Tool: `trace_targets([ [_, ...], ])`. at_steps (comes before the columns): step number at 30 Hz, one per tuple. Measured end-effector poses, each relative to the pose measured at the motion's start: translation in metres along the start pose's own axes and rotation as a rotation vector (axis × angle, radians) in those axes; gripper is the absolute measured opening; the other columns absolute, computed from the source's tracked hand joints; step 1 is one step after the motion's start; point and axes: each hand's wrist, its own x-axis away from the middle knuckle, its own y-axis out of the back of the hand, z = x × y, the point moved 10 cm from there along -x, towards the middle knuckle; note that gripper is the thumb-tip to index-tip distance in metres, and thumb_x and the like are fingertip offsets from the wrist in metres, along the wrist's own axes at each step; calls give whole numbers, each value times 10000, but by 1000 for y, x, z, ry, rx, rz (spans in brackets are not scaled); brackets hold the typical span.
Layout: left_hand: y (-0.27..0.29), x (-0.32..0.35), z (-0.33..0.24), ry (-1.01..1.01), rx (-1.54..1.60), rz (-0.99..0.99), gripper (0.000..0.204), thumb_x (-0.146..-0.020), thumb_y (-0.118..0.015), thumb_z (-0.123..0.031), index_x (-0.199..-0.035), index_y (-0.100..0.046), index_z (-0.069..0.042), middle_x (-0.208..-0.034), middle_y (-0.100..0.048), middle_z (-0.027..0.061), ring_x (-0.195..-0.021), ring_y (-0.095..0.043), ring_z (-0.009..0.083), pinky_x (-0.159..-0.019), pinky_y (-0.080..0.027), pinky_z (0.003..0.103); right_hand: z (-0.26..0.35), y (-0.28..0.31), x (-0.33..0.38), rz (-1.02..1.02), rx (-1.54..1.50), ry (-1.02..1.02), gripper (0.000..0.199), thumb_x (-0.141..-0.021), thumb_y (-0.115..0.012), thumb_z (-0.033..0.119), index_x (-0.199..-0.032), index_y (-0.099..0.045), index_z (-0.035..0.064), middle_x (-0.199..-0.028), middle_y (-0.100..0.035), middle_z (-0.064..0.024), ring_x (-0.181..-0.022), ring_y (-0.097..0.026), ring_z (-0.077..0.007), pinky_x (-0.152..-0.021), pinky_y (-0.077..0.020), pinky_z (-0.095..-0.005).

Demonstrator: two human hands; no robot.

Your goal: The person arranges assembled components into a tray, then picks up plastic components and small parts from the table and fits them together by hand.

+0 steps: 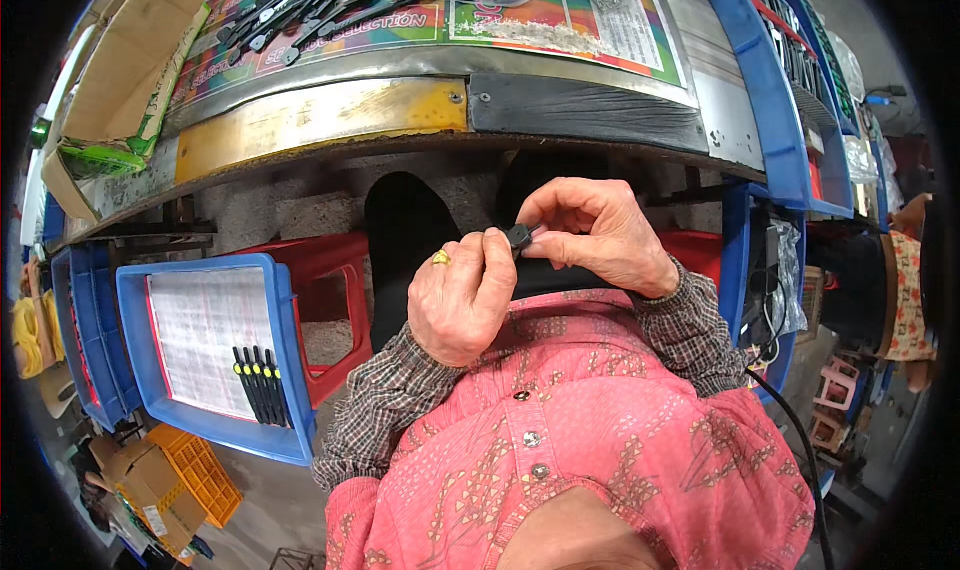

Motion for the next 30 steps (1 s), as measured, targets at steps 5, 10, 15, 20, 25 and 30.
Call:
trace_targets([
  [5,-3,2,-3,-10,-1,58,345,-688,-651,87,-1024,-576,99,-837,-601,183,-623,-593,252,-496,-480,314,-4,-1,1,40,5,-59,166,-799,-669,-3,-955,-621,-33,-767,-605,-14,-599,-547,-41,-529,-458,-181],
  [10,-7,4,-1,-27,-10,53,322,-701,-655,74,-1013,-577,97,-836,-601,180,-617,-587,245,-494,-478,313,-5,0,0,33,9,-110,134,-841,-640,76,-922,-625,-29,-703,-593,-8,-546,-535,-44,-482,-432,-182],
  [15,-10,5,-1,-76,-66,49,244,-742,-630,-7,-964,-566,71,-808,-560,155,-597,-558,201,-502,-478,285,-15,-4,-3,2,39,-159,192,-891,-587,156,-865,-621,-31,-632,-561,-10,-504,-507,-47,-433,-398,-192],
  [20,-7,9,1,-33,-69,96,282,-683,-649,6,-952,-596,71,-842,-593,170,-642,-603,247,-523,-496,313,-23,-18,-6,15,28,-234,229,-897,-593,189,-797,-620,-16,-598,-538,0,-478,-474,-43,-420,-364,-196],
  [25,-15,13,-2,-58,-9,69,280,-684,-605,-102,-926,-587,38,-798,-575,141,-662,-605,212,-556,-507,306,-31,-10,0,-101,77,-237,234,-914,-548,191,-766,-598,16,-567,-497,24,-445,-417,-38,-406,-307,-198],
  [30,-10,17,-3,-39,-94,-4,281,-696,-592,-127,-921,-577,40,-795,-570,137,-639,-591,192,-534,-489,280,-40,-13,-1,-98,-2,-216,210,-909,-532,153,-741,-571,34,-561,-472,33,-438,-391,-32,-388,-275,-192],
])
